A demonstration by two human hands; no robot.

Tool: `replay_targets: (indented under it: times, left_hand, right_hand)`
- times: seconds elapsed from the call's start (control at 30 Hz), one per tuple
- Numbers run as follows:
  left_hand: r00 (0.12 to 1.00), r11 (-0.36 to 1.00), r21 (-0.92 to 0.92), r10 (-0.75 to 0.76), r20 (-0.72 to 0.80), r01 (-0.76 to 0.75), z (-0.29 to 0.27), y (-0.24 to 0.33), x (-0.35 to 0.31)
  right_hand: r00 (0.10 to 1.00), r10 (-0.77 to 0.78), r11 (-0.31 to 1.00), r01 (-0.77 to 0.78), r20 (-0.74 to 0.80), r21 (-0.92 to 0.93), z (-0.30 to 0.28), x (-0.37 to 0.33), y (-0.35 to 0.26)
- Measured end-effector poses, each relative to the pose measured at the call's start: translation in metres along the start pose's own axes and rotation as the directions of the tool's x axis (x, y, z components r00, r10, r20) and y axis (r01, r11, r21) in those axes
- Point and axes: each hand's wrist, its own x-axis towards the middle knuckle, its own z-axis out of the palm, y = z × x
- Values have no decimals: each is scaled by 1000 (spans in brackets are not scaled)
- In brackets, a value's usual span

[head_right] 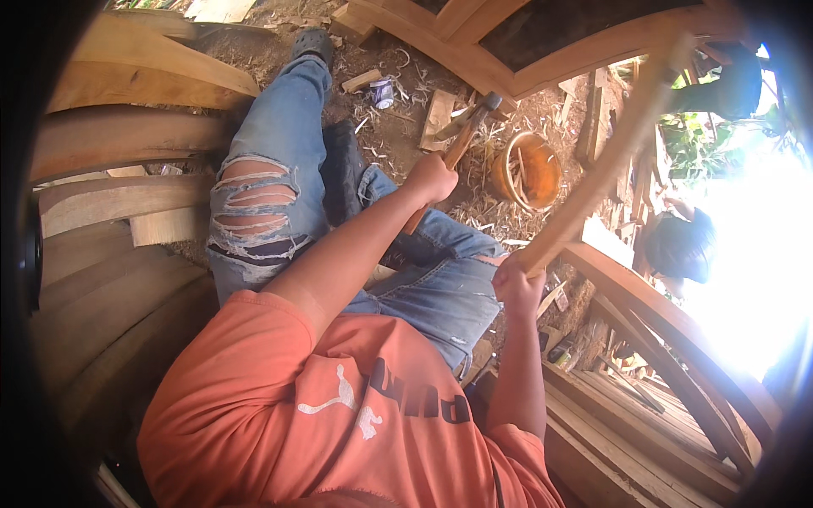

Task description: The person sits on the ground and shapes a small wooden stick using a knife and sandpaper. They then use a hammer to tap the stick against a wooden block to refine its shape.

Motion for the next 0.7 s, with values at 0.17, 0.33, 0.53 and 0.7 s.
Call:
replay_targets:
  times: [0.17,0.33,0.53,0.7]
  left_hand:
    - [999,998,38,46,-6,-46,5,-1,0]
    - [1000,1000,-9,-15,16,15,4,3,-11]
    - [999,998,44,45,-26,-44,14,-8,-2]
    - [1000,999,36,15,15,-15,9,-6,-5]
  right_hand:
    - [987,157,935,-162,-43,-316,17,-10,17]
    - [999,-29,996,31,26,-82,18,2,8]
    - [996,86,927,-87,-20,-366,24,-4,12]
    - [995,-100,995,100,8,31,35,9,9]
